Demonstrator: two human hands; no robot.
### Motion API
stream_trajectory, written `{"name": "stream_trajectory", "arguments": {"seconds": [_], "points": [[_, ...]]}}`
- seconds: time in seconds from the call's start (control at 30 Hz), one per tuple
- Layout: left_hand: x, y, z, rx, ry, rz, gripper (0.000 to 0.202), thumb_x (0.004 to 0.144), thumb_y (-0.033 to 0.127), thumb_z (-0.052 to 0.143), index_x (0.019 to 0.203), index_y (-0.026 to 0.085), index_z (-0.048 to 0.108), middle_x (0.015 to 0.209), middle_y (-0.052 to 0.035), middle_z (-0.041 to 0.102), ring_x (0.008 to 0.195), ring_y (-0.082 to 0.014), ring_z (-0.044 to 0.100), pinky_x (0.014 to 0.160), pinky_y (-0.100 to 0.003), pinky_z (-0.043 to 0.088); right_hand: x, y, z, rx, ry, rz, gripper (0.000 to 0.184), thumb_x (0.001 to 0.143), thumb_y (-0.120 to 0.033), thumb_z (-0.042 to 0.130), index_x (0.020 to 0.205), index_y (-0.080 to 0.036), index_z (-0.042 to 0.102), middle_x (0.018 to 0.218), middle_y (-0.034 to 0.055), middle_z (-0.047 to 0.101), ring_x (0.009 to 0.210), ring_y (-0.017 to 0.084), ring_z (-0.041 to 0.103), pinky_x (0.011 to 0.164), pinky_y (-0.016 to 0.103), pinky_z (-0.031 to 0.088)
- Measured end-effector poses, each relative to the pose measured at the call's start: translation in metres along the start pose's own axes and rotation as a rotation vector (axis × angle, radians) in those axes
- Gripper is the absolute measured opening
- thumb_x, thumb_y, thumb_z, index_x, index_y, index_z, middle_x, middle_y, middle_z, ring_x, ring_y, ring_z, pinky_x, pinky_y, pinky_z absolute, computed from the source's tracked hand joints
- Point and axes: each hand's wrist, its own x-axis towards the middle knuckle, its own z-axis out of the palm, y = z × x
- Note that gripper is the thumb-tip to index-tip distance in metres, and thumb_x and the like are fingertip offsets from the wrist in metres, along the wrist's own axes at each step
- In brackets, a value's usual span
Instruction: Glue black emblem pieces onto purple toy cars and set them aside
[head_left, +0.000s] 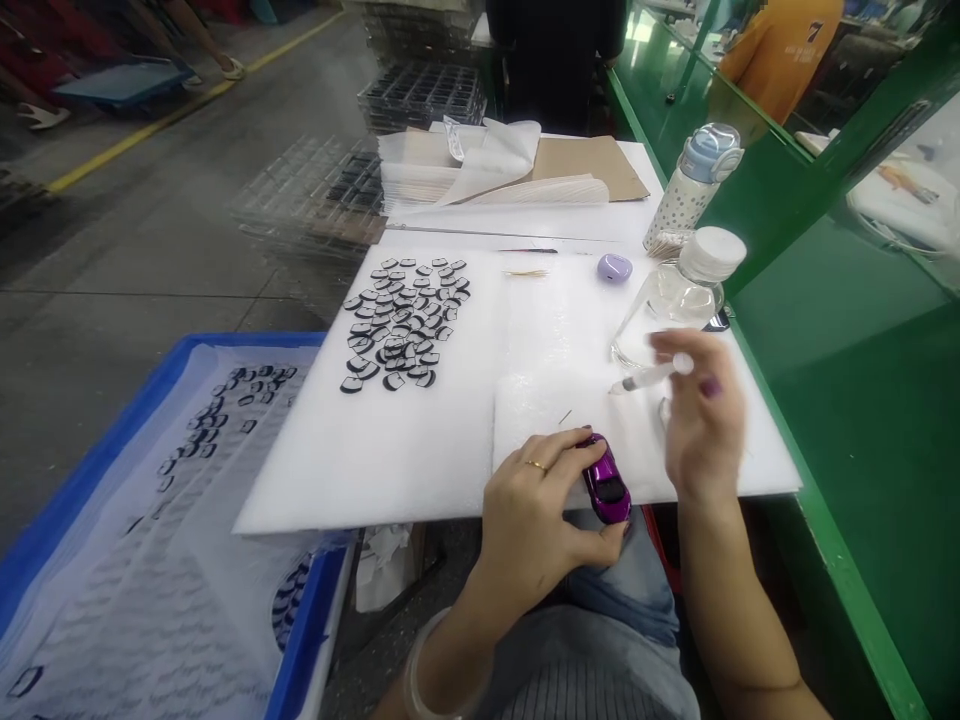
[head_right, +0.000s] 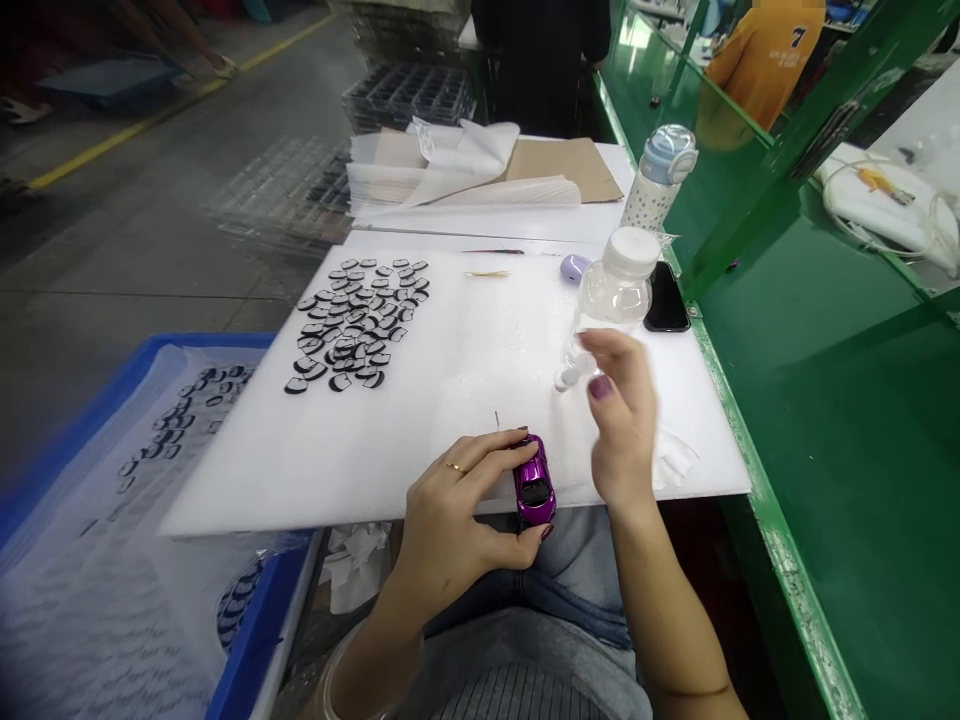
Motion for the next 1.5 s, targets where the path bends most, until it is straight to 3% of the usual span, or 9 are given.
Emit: {"name": "stream_trajectory", "arguments": {"seconds": [0.1, 0.23, 0.43, 0.57, 0.7, 1.0, 1.17, 1.37, 1.5], "points": [[-0.001, -0.001, -0.001, -0.002, -0.008, 0.019, 0.045, 0.065, 0.024, 0.071, 0.109, 0.014, 0.073, 0.112, -0.0111, 0.077, 0.094, -0.0289, 0.075, 0.075, -0.045, 0.064, -0.016, -0.019, -0.005, -0.104, 0.097, -0.192, 0.009, 0.090, -0.021, 0.069, 0.097, -0.024, 0.073, 0.085, 0.0010, 0.066, 0.075, 0.015, 0.062, 0.068, 0.028, 0.051], [-0.002, -0.002, -0.001, 0.008, -0.022, 0.019, 0.044, 0.067, 0.025, 0.071, 0.109, 0.013, 0.072, 0.115, -0.0117, 0.076, 0.098, -0.0297, 0.074, 0.079, -0.046, 0.064, -0.026, -0.037, -0.014, -0.336, -0.358, 0.012, 0.013, 0.092, -0.012, 0.066, 0.092, -0.022, 0.074, 0.081, -0.0006, 0.073, 0.068, 0.012, 0.064, 0.061, 0.025, 0.051], [-0.003, -0.002, -0.002, 0.040, -0.046, 0.032, 0.047, 0.068, 0.024, 0.071, 0.114, 0.016, 0.070, 0.117, -0.0102, 0.076, 0.097, -0.0279, 0.074, 0.076, -0.043, 0.063, -0.028, -0.026, -0.030, -0.347, -0.328, 0.121, 0.015, 0.095, -0.017, 0.062, 0.090, -0.020, 0.075, 0.072, -0.0008, 0.070, 0.062, 0.012, 0.062, 0.055, 0.024, 0.050], [-0.003, -0.003, -0.002, 0.092, -0.032, 0.058, 0.039, 0.068, 0.027, 0.071, 0.105, 0.017, 0.069, 0.108, -0.0099, 0.076, 0.088, -0.0268, 0.073, 0.072, -0.041, 0.061, -0.016, -0.016, -0.004, -0.439, -0.554, 0.063, 0.018, 0.090, -0.013, 0.066, 0.103, -0.017, 0.077, 0.076, 0.0014, 0.074, 0.058, 0.013, 0.064, 0.054, 0.024, 0.051], [-0.001, -0.003, -0.002, 0.160, -0.026, 0.078, 0.026, 0.068, 0.032, 0.070, 0.089, 0.016, 0.066, 0.082, -0.0072, 0.071, 0.073, -0.0249, 0.069, 0.058, -0.037, 0.057, -0.003, -0.013, 0.019, -0.544, -0.705, -0.113, 0.012, 0.088, -0.008, 0.068, 0.084, -0.014, 0.078, 0.080, 0.0044, 0.075, 0.066, 0.015, 0.067, 0.060, 0.027, 0.052], [-0.002, -0.003, -0.002, 0.042, -0.027, 0.035, 0.045, 0.067, 0.030, 0.075, 0.109, 0.015, 0.071, 0.114, -0.0113, 0.076, 0.094, -0.0280, 0.074, 0.075, -0.043, 0.062, -0.068, -0.045, -0.041, -0.348, -0.136, -0.265, 0.036, 0.085, 0.000, 0.068, 0.110, -0.024, 0.078, 0.079, 0.0032, 0.072, 0.064, 0.021, 0.064, 0.053, 0.036, 0.049], [-0.002, -0.002, -0.001, 0.059, -0.019, 0.049, 0.042, 0.070, 0.029, 0.076, 0.108, 0.012, 0.072, 0.112, -0.0126, 0.077, 0.091, -0.0279, 0.074, 0.075, -0.044, 0.063, -0.081, -0.029, -0.037, -0.361, -0.227, -0.246, 0.044, 0.083, 0.003, 0.069, 0.116, -0.024, 0.076, 0.083, 0.0034, 0.075, 0.068, 0.021, 0.068, 0.054, 0.035, 0.053], [-0.003, -0.002, -0.001, 0.057, -0.015, 0.047, 0.041, 0.072, 0.030, 0.073, 0.109, 0.015, 0.071, 0.112, -0.0117, 0.077, 0.091, -0.0271, 0.074, 0.074, -0.043, 0.064, -0.076, -0.026, -0.037, -0.333, 0.090, -0.328, 0.025, 0.090, -0.010, 0.068, 0.107, -0.025, 0.079, 0.077, 0.0038, 0.074, 0.060, 0.023, 0.068, 0.048, 0.036, 0.052], [-0.003, -0.002, -0.001, 0.057, -0.026, 0.045, 0.043, 0.071, 0.030, 0.075, 0.111, 0.015, 0.071, 0.113, -0.0119, 0.076, 0.094, -0.0281, 0.074, 0.074, -0.044, 0.064, -0.076, -0.028, -0.042, -0.377, -0.084, -0.318, 0.041, 0.084, 0.001, 0.069, 0.114, -0.025, 0.078, 0.081, 0.0032, 0.074, 0.065, 0.022, 0.067, 0.053, 0.036, 0.051]]}}
